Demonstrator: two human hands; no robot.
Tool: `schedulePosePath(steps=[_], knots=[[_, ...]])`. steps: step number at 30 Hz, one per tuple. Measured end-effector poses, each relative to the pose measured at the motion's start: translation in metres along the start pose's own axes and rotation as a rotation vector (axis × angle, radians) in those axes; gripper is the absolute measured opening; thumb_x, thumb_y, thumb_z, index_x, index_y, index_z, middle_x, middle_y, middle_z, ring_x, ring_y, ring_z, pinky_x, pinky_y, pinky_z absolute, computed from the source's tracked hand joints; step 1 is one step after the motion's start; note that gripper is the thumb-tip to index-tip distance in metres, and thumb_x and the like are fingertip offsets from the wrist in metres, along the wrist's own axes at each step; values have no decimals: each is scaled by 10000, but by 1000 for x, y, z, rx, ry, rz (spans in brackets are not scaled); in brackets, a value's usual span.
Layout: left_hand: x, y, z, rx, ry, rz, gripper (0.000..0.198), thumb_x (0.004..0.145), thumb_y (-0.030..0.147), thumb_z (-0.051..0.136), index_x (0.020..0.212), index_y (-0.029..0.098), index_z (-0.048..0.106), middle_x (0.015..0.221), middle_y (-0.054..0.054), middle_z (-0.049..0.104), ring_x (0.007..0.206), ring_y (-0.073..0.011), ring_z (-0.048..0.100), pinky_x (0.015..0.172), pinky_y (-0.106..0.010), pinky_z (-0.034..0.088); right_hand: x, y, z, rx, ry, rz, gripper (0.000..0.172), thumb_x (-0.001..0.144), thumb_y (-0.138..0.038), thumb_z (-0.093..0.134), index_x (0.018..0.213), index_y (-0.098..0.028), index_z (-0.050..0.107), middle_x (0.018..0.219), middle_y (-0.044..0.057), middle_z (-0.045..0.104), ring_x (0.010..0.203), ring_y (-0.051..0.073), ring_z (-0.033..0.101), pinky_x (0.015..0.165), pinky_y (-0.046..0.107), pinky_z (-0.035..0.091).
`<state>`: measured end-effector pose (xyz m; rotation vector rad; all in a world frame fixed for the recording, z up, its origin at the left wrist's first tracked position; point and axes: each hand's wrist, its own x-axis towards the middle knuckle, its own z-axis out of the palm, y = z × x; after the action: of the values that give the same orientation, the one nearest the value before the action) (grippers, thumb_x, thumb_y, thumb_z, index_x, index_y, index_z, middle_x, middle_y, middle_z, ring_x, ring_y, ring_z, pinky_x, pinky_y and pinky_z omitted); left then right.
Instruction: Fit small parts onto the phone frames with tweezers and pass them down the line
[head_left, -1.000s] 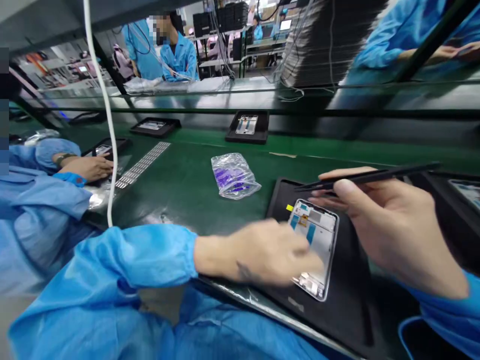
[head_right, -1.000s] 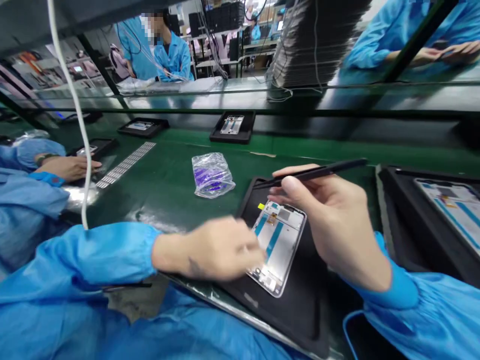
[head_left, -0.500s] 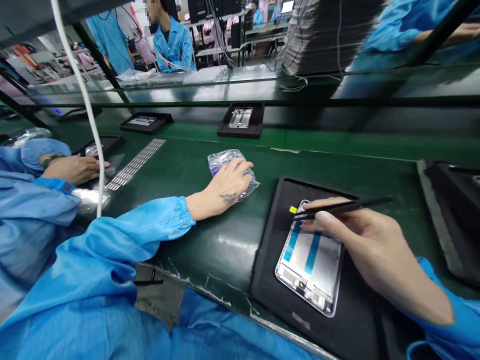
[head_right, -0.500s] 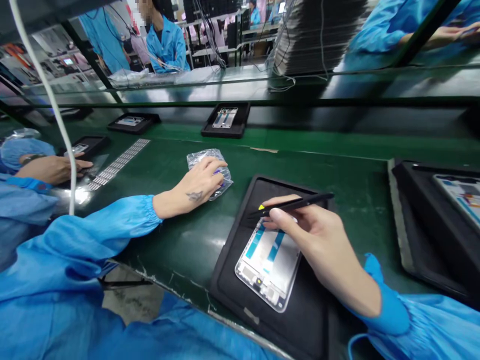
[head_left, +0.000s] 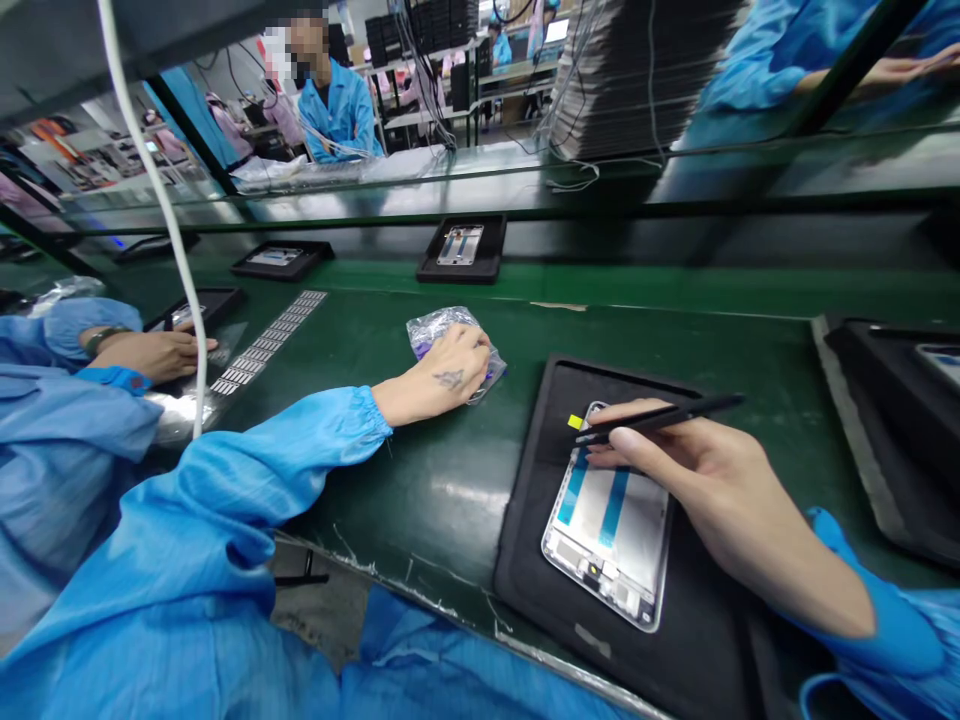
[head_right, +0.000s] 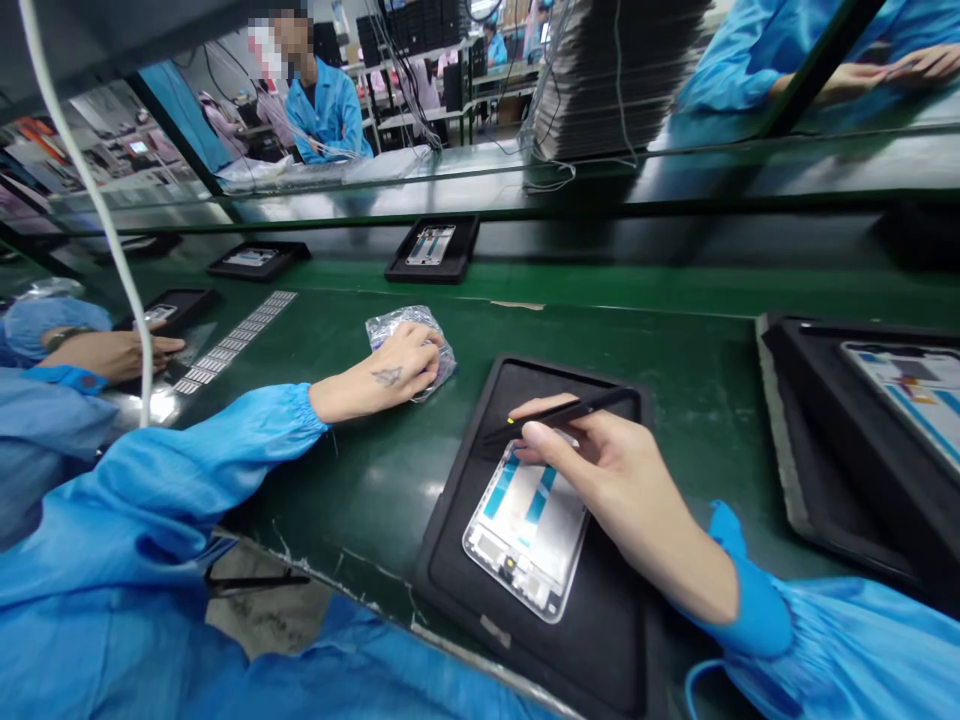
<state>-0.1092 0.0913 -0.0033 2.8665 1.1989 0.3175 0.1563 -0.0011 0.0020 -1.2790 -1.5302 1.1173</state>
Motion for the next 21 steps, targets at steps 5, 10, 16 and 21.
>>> schedulePosePath(steps=[5, 10, 16, 21], knots=[[-2, 8, -11, 134, -81, 30, 220, 1035, 168, 391, 1037, 94, 598, 1301, -179, 503, 1185, -298, 434, 954, -441, 433, 1, 3, 0, 12, -3, -7, 312, 820, -519, 725, 973, -249, 751, 912, 41, 779, 782, 274, 770, 766, 425, 647], [8, 8, -16, 201, -170, 127, 259, 1043, 166, 370, 1048, 88, 617, 1237, -172, 538, 1129, -293, 466, 875, -402, 428, 2, 6, -1, -40, -9, -8, 358, 825, -548, 709, 996, -236, 748, 921, 54, 781, 791, 285, 772, 764, 430, 644], [-1, 19, -33, 37, 70, 125, 220, 1042, 167, 358, 961, 110, 554, 1026, -131, 583, 919, -231, 501, 830, -371, 412, 0, 2, -4, -16, 1, -15, 359, 813, -561, 712, 976, -244, 752, 958, 56, 782, 773, 278, 773, 722, 405, 647], [-16, 55, -20, -644, 159, 4, 96, 1004, 156, 472, 963, 164, 559, 856, -14, 588, 746, -132, 535, 706, -266, 430, -5, -12, -10, -16, 67, -70, 277, 832, -498, 720, 951, -251, 762, 921, 26, 788, 778, 216, 766, 735, 311, 634]])
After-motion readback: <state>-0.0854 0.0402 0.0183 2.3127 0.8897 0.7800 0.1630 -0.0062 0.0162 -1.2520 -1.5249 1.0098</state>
